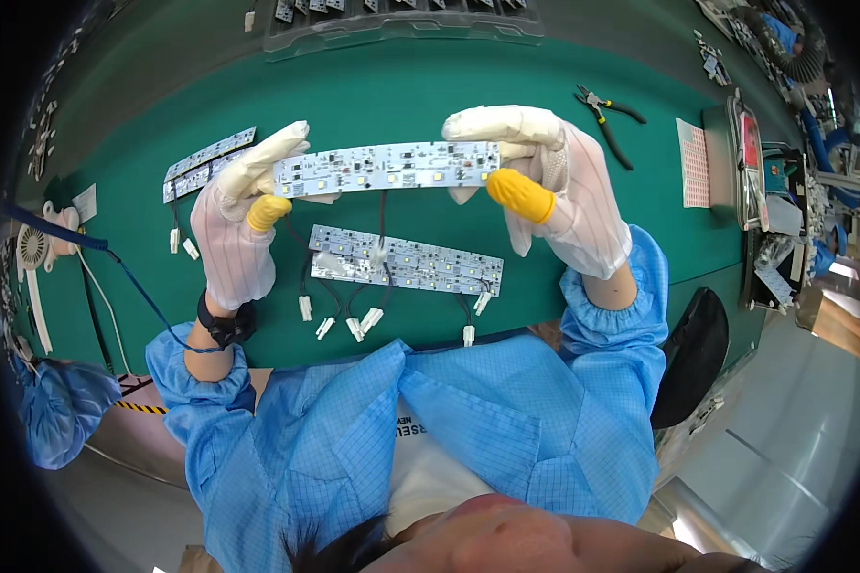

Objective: Assembling electronic components onto LED circuit board strips at a manual assembly station.

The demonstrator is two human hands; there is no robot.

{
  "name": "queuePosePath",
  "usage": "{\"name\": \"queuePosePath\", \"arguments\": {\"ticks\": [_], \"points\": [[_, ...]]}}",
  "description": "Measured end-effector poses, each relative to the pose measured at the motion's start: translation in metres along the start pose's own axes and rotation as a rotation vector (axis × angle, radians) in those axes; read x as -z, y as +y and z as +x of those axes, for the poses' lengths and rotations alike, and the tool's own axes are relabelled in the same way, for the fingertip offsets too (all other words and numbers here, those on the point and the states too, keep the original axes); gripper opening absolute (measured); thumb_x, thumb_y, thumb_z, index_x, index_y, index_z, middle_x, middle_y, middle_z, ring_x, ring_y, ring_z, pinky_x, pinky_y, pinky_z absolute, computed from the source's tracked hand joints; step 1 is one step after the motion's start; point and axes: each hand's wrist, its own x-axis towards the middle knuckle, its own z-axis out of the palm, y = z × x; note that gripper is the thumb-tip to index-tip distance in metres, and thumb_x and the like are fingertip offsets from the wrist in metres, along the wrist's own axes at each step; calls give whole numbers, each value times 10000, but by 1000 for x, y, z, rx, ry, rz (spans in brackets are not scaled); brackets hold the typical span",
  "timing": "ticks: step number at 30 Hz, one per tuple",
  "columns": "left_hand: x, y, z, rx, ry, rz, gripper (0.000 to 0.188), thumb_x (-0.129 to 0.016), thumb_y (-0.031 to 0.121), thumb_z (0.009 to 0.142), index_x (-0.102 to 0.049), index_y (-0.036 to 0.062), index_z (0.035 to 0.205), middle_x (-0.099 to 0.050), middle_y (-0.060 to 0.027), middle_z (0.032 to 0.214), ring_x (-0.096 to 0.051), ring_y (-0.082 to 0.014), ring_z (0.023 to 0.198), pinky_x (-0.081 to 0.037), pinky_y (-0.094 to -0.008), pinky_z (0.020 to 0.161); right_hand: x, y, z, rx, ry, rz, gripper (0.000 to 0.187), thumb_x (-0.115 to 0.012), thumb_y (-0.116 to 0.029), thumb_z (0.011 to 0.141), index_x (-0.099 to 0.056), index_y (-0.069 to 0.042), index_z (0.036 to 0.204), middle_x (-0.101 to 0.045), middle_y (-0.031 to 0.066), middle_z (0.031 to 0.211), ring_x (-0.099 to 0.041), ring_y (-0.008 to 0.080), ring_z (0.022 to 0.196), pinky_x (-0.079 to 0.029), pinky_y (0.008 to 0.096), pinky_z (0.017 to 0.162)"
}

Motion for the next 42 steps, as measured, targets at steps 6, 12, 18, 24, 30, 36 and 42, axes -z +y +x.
{"name": "queuePosePath", "arguments": {"ticks": [6,12,18,24,30,36,42], "points": [[-5,-2,-5,-80,47,-209,519,-691,379,823,-619,-99,1012,-654,-167,1140,-636,-183,950,-489,-277,817,4,3,2,-27,31,-70,449,-624,-264,878,-551,32,1207,-665,142,888,-492,61,430,-374,151,421],[-2,4,-6,-177,-26,-315,458,-692,329,812,-634,-90,987,-661,-175,1125,-645,-222,922,-502,-310,805,0,6,5,-50,90,-78,489,-621,-306,873,-544,42,1208,-656,134,867,-491,53,452,-342,153,432],[2,5,0,-109,50,-26,523,-603,440,866,-635,-7,1136,-697,-111,1042,-601,-148,764,-476,-280,693,-4,10,5,32,49,-20,514,-618,-336,883,-536,53,1209,-656,131,846,-501,52,451,-347,148,419],[4,10,-1,38,-22,-133,628,-547,517,892,-568,4,1254,-722,-88,856,-643,-104,825,-477,-222,765,-6,5,6,-11,51,-66,541,-619,-373,888,-534,49,1215,-659,129,816,-494,55,415,-350,148,398],[2,4,-3,-75,-62,-284,608,-628,422,864,-548,-44,1247,-690,-137,1044,-663,-173,882,-499,-275,808,-1,7,4,-17,86,-50,496,-624,-314,882,-534,45,1213,-656,148,872,-506,63,432,-359,147,397],[-7,2,7,-137,101,-7,421,-614,301,888,-611,30,1209,-682,-68,1094,-527,-125,696,-458,-256,706,1,10,0,67,-15,-47,650,-628,-401,857,-485,96,1251,-651,156,896,-595,112,560,-478,182,550],[0,6,6,-5,40,85,532,-585,388,912,-557,-4,1271,-686,-82,1026,-633,-145,858,-471,-250,802,2,10,4,114,-69,-58,552,-601,-353,897,-518,70,1243,-657,66,779,-610,122,615,-482,206,711]]}}
